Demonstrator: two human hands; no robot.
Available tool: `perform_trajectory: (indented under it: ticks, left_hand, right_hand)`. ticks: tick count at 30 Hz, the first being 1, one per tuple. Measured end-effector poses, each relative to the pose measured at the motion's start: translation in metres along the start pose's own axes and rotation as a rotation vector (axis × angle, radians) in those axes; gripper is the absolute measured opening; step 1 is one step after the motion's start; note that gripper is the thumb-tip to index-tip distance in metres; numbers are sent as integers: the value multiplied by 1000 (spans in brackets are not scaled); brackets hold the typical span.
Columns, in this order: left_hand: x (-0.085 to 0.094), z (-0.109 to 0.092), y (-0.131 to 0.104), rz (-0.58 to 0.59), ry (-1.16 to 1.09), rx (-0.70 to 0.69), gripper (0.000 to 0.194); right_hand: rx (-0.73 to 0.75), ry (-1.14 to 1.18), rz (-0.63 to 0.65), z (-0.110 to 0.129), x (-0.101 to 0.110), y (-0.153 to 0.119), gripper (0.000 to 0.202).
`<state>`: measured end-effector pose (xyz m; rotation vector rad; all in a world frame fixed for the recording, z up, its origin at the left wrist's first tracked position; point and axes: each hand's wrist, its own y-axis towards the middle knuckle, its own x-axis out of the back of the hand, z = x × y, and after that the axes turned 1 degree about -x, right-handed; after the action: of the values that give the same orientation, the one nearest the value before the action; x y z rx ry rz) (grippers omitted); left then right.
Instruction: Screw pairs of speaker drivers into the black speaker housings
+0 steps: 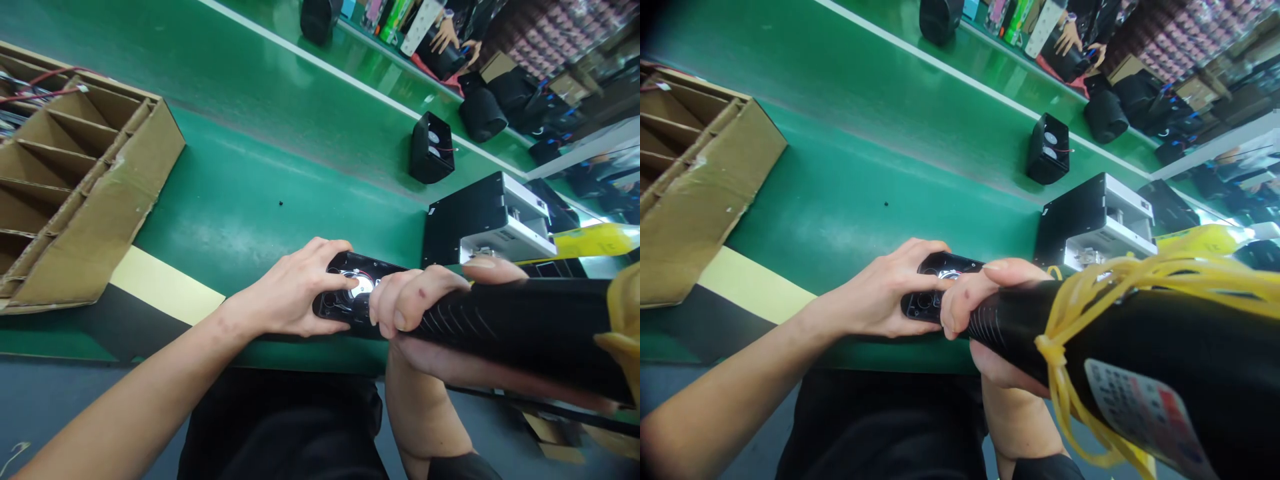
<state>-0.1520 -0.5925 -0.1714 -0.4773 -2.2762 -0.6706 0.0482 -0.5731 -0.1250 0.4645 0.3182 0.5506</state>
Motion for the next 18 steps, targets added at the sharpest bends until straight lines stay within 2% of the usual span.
perform_trajectory:
  ticks: [2,4,6,12,16,18]
  left_hand:
    - [1,-1,0,9,21,-5,52]
    - [1,-2,-1,18,37,-3,53]
    - [2,-4,-1,26,49,4,52]
    - [4,-8,0,17,46,8,45]
    - [3,-8,0,13,50,4,44]
    - [2,-8,0,12,51,8,42]
  right_hand:
    - [82,6,-22,1,-5,0,53]
    - [89,-9,-37,2,-11,1,32]
    - [114,-39,-57,2,-17,2,22]
    - [146,-54,-105,-3,-24,6,31]
    - [180,-21,-84,-6,-16,2,43]
    - [104,-58,-72,-6,-10,-2,44]
